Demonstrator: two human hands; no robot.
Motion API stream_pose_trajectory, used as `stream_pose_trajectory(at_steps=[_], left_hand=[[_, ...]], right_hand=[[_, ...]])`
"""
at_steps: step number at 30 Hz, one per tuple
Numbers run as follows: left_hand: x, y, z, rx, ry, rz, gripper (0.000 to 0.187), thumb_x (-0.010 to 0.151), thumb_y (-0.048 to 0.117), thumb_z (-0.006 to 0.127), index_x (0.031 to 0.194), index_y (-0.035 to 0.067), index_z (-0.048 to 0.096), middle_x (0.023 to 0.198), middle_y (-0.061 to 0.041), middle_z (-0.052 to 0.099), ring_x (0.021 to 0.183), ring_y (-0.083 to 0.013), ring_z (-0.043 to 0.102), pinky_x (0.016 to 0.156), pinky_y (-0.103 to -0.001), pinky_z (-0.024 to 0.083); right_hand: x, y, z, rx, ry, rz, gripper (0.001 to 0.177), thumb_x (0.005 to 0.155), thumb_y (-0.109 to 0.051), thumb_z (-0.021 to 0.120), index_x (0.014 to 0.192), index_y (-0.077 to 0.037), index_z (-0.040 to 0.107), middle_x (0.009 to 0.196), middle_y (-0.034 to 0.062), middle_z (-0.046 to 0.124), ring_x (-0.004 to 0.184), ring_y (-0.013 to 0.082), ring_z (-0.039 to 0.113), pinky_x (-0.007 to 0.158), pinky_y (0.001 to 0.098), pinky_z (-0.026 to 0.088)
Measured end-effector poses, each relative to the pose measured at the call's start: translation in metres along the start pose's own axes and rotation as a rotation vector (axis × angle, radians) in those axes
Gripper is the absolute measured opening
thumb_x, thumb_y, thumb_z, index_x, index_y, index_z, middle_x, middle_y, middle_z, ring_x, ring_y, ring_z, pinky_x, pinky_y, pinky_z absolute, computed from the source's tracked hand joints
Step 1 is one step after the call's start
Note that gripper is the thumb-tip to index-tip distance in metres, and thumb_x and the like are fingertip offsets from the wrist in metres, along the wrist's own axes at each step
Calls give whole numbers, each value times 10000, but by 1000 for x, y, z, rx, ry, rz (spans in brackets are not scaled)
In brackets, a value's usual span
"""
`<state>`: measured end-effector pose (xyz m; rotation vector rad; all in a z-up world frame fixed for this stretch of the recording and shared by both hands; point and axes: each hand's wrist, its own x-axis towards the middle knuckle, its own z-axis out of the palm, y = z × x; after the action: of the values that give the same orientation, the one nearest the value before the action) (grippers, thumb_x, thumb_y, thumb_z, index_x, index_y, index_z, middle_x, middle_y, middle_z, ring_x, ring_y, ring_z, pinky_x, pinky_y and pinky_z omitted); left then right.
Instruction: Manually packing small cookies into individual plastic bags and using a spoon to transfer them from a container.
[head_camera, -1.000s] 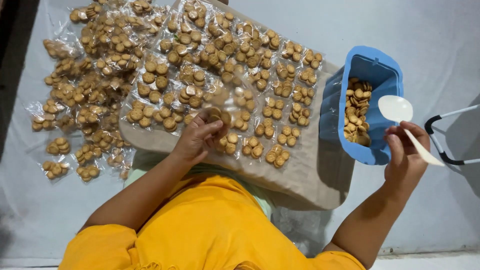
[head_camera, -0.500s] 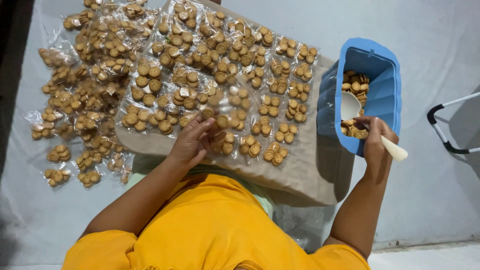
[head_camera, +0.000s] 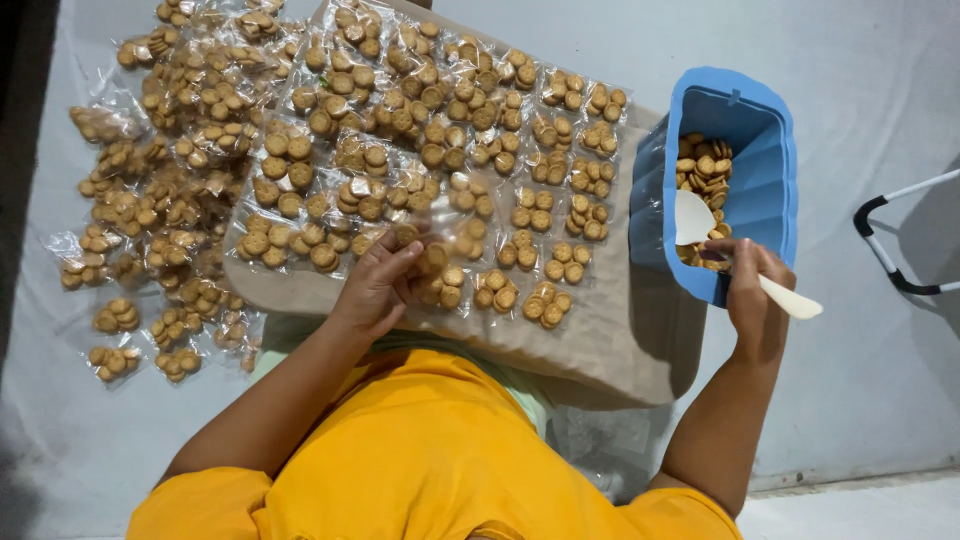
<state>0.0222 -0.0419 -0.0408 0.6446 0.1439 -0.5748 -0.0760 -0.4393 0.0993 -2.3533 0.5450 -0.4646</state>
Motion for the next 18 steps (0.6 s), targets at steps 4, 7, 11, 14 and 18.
stream_pose_trajectory(at_steps=[4, 7, 11, 14, 18], left_hand=[[-6, 7, 9, -33, -1, -16, 308, 985, 95, 633, 1291, 64, 643, 995, -47, 688, 830, -112, 681, 760, -258, 616], [-6, 8, 8, -127, -42, -19, 337, 1008, 124, 609, 1325, 8, 599, 1109, -125, 692, 927, -169, 697, 851, -306, 628], [-8, 11, 11, -87, -26, -34, 343, 1010, 88, 572, 1346, 19, 594, 1156, -131, 685, 957, -165, 693, 824, -270, 624], [-6, 7, 12, -49, 18, -27, 301, 1000, 115, 603, 1297, 69, 619, 1084, -109, 730, 932, -186, 740, 770, -282, 626], [-6, 8, 18, -12, 70, -16, 271, 991, 163, 641, 1258, 125, 642, 1032, -79, 767, 899, -190, 777, 686, -277, 626]], right_hand=[[1, -5, 5, -6, -48, -32, 339, 1113, -126, 469, 1065, 55, 751, 1078, 174, 749, 915, 248, 700, 813, 322, 547], [4, 6, 2, 121, -22, -36, 316, 1115, -99, 455, 1091, 63, 726, 1055, 179, 744, 936, 240, 706, 877, 319, 558], [2, 7, -1, 65, 0, 70, 362, 1119, -160, 431, 1082, 20, 743, 1000, 154, 750, 901, 222, 715, 846, 296, 547], [3, 19, 2, -7, -67, -76, 346, 1153, -173, 456, 1087, -45, 770, 990, 183, 734, 946, 339, 681, 897, 397, 517], [5, 31, 2, -76, -88, -188, 369, 1173, -181, 441, 1079, -145, 796, 990, 163, 722, 1064, 427, 655, 1047, 485, 476]])
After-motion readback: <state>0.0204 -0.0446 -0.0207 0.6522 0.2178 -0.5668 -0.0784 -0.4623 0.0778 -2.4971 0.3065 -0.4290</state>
